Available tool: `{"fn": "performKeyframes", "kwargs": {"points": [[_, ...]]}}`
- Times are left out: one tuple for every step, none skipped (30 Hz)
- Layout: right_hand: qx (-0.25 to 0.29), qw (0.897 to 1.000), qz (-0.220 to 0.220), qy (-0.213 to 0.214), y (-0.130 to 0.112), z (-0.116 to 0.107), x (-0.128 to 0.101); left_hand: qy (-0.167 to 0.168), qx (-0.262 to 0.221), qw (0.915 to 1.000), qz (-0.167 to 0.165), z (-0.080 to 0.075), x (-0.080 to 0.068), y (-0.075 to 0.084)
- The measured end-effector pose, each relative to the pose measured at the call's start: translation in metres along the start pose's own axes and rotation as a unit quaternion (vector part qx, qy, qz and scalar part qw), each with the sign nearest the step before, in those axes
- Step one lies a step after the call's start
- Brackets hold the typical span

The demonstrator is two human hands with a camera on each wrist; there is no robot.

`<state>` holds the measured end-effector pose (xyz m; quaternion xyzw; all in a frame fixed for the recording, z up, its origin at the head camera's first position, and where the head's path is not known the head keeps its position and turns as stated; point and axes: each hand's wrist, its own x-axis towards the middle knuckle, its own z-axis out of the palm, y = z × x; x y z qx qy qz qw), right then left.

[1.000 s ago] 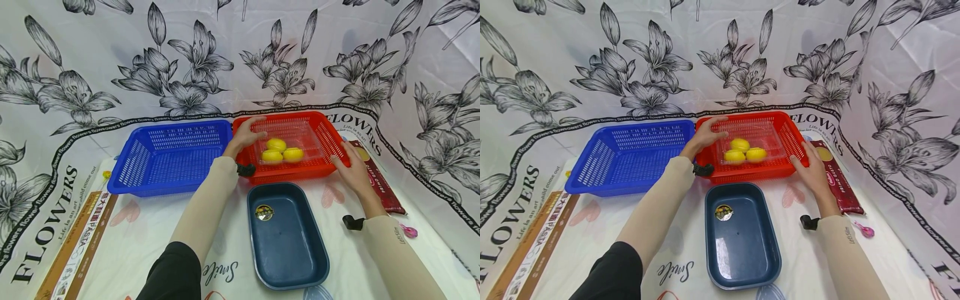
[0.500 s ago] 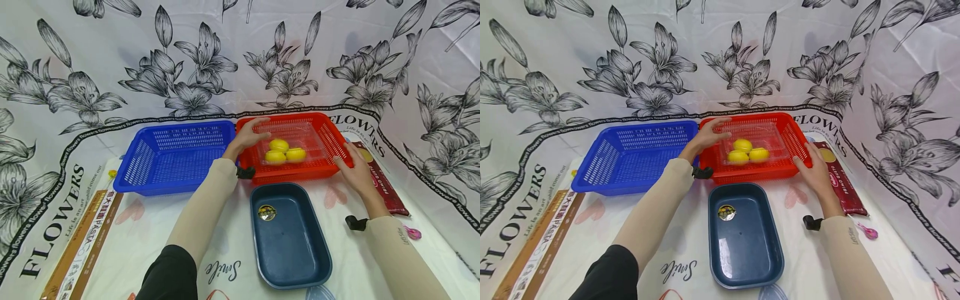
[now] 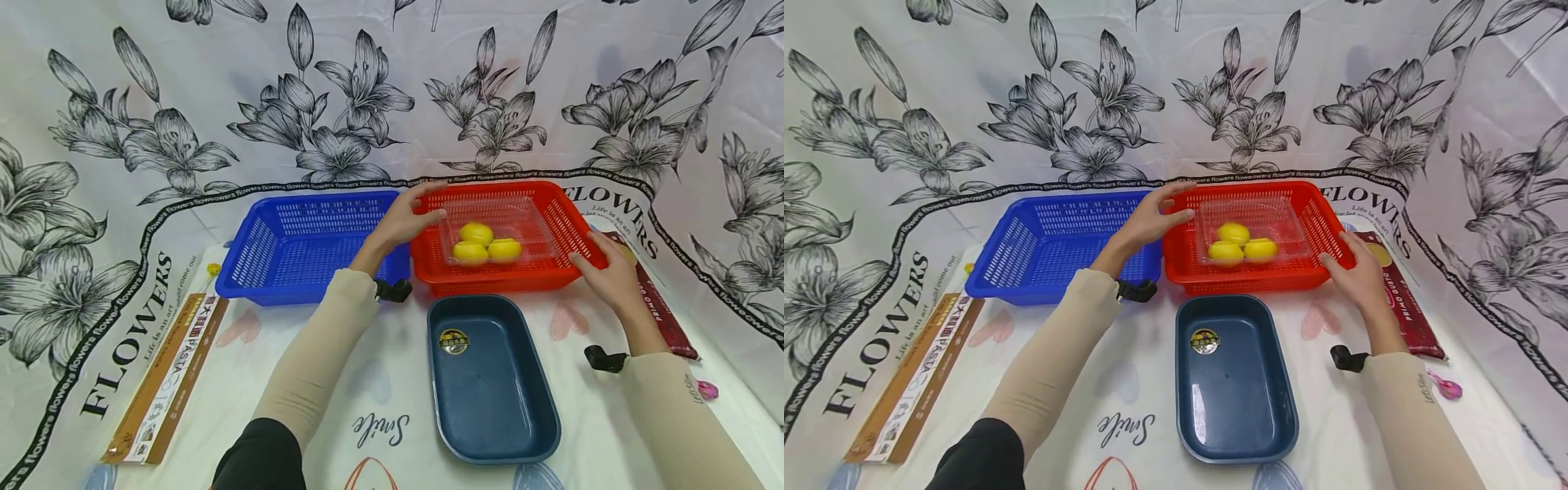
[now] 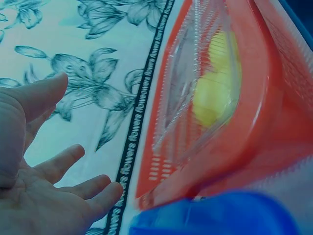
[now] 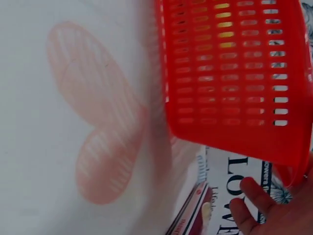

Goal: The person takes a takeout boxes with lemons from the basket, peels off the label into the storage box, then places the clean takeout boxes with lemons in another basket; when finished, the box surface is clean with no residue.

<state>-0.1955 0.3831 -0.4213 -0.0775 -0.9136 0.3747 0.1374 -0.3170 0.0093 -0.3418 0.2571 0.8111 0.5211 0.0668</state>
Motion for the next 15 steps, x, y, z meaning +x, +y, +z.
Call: {"fn": "performKeyframes", "kwargs": {"points": [[-0.006,1.000,0.002,-0.002,-0.001,-0.001,0.001,0.005,0.000,1.0000,0.000,-0.002,-0.003,0.002],[-0.012,1.000,0.004,-0.007,-0.003,-0.001,0.002,0.011,0.003,0.9999,0.001,-0.005,-0.006,0.002],[-0.018,1.000,0.008,-0.012,-0.004,-0.002,0.003,0.016,0.005,0.9998,0.004,-0.007,-0.009,0.003],[-0.025,0.999,0.012,-0.017,-0.005,-0.002,0.004,0.020,0.009,0.9997,0.007,-0.009,-0.012,0.002],[-0.033,0.999,0.017,-0.021,-0.006,-0.003,0.004,0.023,0.011,0.9996,0.012,-0.010,-0.014,0.002],[-0.040,0.999,0.023,-0.024,-0.007,-0.003,0.004,0.027,0.019,0.9993,0.016,-0.012,-0.016,0.001],[-0.052,0.998,0.028,-0.026,-0.008,-0.003,0.003,0.031,0.027,0.9990,0.019,-0.013,-0.019,-0.001],[-0.064,0.997,0.033,-0.026,-0.009,-0.004,0.003,0.035,0.035,0.9985,0.022,-0.014,-0.021,-0.003],[-0.073,0.996,0.036,-0.025,-0.010,-0.004,0.003,0.039,0.044,0.9980,0.024,-0.014,-0.023,-0.006],[-0.081,0.996,0.037,-0.021,-0.011,-0.004,0.002,0.044,0.049,0.9974,0.029,-0.015,-0.026,-0.008],[-0.085,0.996,0.037,-0.016,-0.013,-0.004,0.002,0.048,0.056,0.9967,0.033,-0.016,-0.028,-0.010],[-0.088,0.995,0.036,-0.011,-0.015,-0.004,0.001,0.054,0.062,0.9961,0.032,-0.017,-0.031,-0.012],[-0.088,0.996,0.034,-0.007,-0.018,-0.004,0.001,0.059,0.065,0.9957,0.030,-0.019,-0.035,-0.014],[-0.087,0.996,0.029,-0.003,-0.021,-0.003,0.001,0.064,0.068,0.9952,0.029,-0.020,-0.038,-0.016],[-0.085,0.996,0.023,-0.001,-0.025,-0.003,0.000,0.069,0.072,0.9947,0.028,-0.022,-0.041,-0.019]]}}
